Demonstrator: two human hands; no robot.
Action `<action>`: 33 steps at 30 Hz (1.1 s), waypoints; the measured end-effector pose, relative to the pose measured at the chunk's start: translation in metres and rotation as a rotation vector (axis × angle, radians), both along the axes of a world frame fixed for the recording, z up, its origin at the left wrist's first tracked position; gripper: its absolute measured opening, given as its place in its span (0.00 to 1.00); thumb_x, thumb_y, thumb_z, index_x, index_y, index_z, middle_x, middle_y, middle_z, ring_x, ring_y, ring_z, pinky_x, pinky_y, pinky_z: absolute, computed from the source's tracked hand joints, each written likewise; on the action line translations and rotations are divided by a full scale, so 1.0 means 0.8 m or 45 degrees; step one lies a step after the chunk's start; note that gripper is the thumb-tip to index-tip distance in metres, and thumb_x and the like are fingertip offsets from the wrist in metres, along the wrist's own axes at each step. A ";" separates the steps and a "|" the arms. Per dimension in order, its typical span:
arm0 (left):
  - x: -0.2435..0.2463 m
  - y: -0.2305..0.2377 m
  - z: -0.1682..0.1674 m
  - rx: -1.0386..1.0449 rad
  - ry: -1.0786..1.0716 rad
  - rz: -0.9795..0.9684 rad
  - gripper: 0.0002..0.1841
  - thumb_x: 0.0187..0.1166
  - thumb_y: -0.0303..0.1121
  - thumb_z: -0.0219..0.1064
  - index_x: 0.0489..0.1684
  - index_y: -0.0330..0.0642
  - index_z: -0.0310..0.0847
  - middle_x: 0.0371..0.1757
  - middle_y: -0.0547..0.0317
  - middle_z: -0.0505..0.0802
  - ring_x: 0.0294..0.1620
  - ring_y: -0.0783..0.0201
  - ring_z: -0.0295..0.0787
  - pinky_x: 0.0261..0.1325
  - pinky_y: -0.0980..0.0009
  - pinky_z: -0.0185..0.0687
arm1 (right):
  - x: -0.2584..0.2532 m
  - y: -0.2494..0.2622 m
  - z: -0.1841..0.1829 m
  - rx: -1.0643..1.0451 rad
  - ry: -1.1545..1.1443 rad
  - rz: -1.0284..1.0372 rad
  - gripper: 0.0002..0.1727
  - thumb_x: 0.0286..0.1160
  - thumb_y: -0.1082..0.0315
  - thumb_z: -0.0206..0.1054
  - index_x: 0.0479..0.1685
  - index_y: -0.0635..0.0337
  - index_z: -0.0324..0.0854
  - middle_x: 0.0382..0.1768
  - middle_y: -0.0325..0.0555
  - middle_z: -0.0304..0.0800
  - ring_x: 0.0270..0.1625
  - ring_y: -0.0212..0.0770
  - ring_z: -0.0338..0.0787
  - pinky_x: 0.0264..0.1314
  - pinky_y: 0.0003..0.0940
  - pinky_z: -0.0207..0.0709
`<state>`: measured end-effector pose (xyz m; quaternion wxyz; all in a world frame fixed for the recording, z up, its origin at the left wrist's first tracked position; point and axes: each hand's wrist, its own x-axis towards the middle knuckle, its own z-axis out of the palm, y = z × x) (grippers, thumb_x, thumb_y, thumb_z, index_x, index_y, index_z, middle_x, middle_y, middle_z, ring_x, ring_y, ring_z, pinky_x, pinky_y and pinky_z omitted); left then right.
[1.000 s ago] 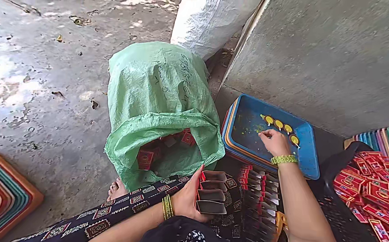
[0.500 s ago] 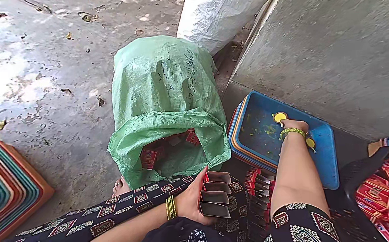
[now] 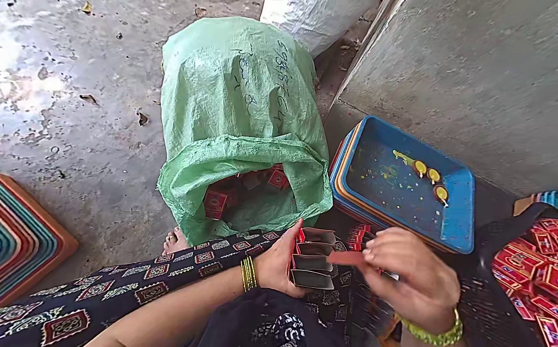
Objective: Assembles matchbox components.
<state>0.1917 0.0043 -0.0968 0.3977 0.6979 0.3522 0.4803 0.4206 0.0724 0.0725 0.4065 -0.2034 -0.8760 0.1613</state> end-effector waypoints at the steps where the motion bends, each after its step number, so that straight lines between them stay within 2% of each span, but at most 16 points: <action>1: -0.001 -0.001 0.002 0.015 0.034 0.013 0.78 0.43 0.57 0.89 0.89 0.20 0.31 0.82 0.23 0.69 0.86 0.47 0.68 0.90 0.58 0.61 | -0.003 -0.017 0.001 0.025 -0.033 0.035 0.08 0.70 0.64 0.78 0.44 0.48 0.87 0.42 0.36 0.92 0.53 0.38 0.91 0.66 0.43 0.85; 6: 0.000 -0.011 0.004 0.063 0.096 0.038 0.79 0.42 0.59 0.89 0.90 0.21 0.32 0.82 0.24 0.70 0.86 0.46 0.68 0.90 0.57 0.61 | -0.013 -0.056 -0.008 0.150 -0.408 0.024 0.06 0.75 0.63 0.75 0.45 0.49 0.93 0.40 0.35 0.93 0.54 0.38 0.90 0.69 0.43 0.79; 8: -0.001 -0.012 0.005 0.092 0.105 0.054 0.78 0.44 0.60 0.88 0.90 0.21 0.33 0.81 0.25 0.72 0.85 0.48 0.69 0.89 0.58 0.63 | -0.012 -0.051 -0.012 0.061 -0.422 -0.013 0.07 0.76 0.59 0.76 0.46 0.48 0.93 0.42 0.35 0.94 0.55 0.36 0.90 0.69 0.41 0.81; 10: -0.001 -0.011 0.004 0.065 0.089 0.050 0.78 0.44 0.60 0.88 0.90 0.22 0.32 0.81 0.27 0.72 0.85 0.49 0.69 0.89 0.58 0.63 | -0.003 -0.031 -0.010 -0.046 -0.317 -0.145 0.08 0.74 0.57 0.77 0.44 0.49 0.93 0.42 0.36 0.95 0.54 0.35 0.92 0.65 0.38 0.84; 13: -0.002 -0.010 0.000 0.049 0.086 0.044 0.78 0.44 0.60 0.88 0.91 0.23 0.30 0.83 0.27 0.70 0.86 0.50 0.67 0.90 0.58 0.61 | 0.034 0.038 -0.015 -0.118 -0.300 -0.556 0.11 0.77 0.58 0.72 0.40 0.56 0.94 0.41 0.43 0.96 0.48 0.35 0.93 0.55 0.35 0.88; 15: -0.003 -0.007 -0.001 0.050 0.080 0.028 0.79 0.44 0.61 0.88 0.91 0.24 0.29 0.82 0.28 0.72 0.86 0.50 0.68 0.90 0.58 0.61 | 0.073 0.104 -0.027 -0.321 -0.457 -0.887 0.14 0.79 0.55 0.70 0.46 0.56 0.93 0.44 0.46 0.94 0.47 0.39 0.93 0.52 0.42 0.88; 16: -0.004 -0.005 -0.002 0.051 0.073 0.024 0.79 0.44 0.61 0.88 0.91 0.24 0.29 0.82 0.28 0.72 0.86 0.51 0.69 0.90 0.58 0.62 | 0.092 0.140 -0.034 -0.460 -0.536 -1.025 0.15 0.79 0.55 0.71 0.49 0.57 0.92 0.47 0.50 0.94 0.49 0.45 0.93 0.55 0.50 0.87; 18: -0.004 -0.004 -0.002 0.046 0.050 0.011 0.79 0.43 0.59 0.89 0.91 0.24 0.29 0.82 0.28 0.72 0.85 0.53 0.69 0.90 0.59 0.62 | 0.126 0.207 -0.049 -0.697 -0.647 -1.273 0.17 0.81 0.56 0.72 0.53 0.61 0.91 0.50 0.60 0.93 0.56 0.61 0.91 0.63 0.67 0.78; 20: -0.004 -0.001 -0.001 0.030 0.035 -0.002 0.79 0.43 0.57 0.90 0.90 0.23 0.29 0.81 0.30 0.73 0.85 0.57 0.71 0.91 0.61 0.61 | 0.156 0.265 -0.069 -0.801 -0.738 -1.469 0.19 0.81 0.55 0.70 0.53 0.65 0.90 0.54 0.71 0.90 0.63 0.72 0.86 0.68 0.75 0.70; 23: -0.003 0.004 -0.003 0.048 0.040 -0.017 0.79 0.45 0.57 0.90 0.90 0.23 0.28 0.82 0.33 0.74 0.85 0.59 0.70 0.94 0.60 0.56 | 0.188 0.329 -0.100 -0.820 -0.795 -1.680 0.24 0.85 0.55 0.63 0.53 0.72 0.88 0.59 0.79 0.86 0.69 0.77 0.82 0.69 0.77 0.69; 25: -0.002 0.008 -0.005 0.064 0.048 -0.029 0.78 0.46 0.56 0.90 0.91 0.25 0.28 0.82 0.37 0.75 0.86 0.60 0.69 0.95 0.58 0.53 | 0.194 0.355 -0.112 -0.857 -0.785 -1.806 0.28 0.88 0.52 0.58 0.52 0.76 0.86 0.62 0.79 0.84 0.72 0.76 0.81 0.70 0.76 0.70; 26: -0.002 0.011 -0.004 0.099 0.073 -0.035 0.77 0.48 0.57 0.89 0.92 0.29 0.28 0.83 0.41 0.76 0.87 0.62 0.68 0.97 0.56 0.47 | 0.194 0.364 -0.116 -0.889 -0.745 -1.860 0.30 0.88 0.51 0.58 0.52 0.77 0.86 0.64 0.79 0.84 0.73 0.74 0.81 0.71 0.74 0.70; 27: -0.002 0.014 -0.004 0.130 0.089 -0.043 0.76 0.50 0.58 0.88 0.93 0.32 0.26 0.84 0.45 0.75 0.88 0.64 0.66 0.98 0.55 0.43 | 0.193 0.372 -0.119 -0.925 -0.682 -1.899 0.31 0.87 0.49 0.59 0.53 0.77 0.85 0.65 0.78 0.83 0.74 0.73 0.80 0.72 0.72 0.70; 29: -0.001 0.017 -0.009 0.129 0.065 -0.043 0.77 0.49 0.58 0.88 0.93 0.32 0.25 0.84 0.43 0.75 0.87 0.63 0.67 0.97 0.55 0.46 | 0.189 0.382 -0.122 -0.986 -0.524 -1.955 0.33 0.81 0.46 0.67 0.57 0.76 0.85 0.68 0.77 0.81 0.77 0.70 0.78 0.76 0.69 0.68; 33: -0.002 0.019 -0.013 0.099 0.075 -0.063 0.77 0.50 0.61 0.87 0.93 0.32 0.25 0.85 0.43 0.74 0.88 0.64 0.66 0.98 0.55 0.43 | 0.188 0.391 -0.128 -1.096 -0.047 -2.089 0.38 0.56 0.51 0.85 0.60 0.74 0.83 0.67 0.70 0.84 0.74 0.62 0.82 0.75 0.61 0.72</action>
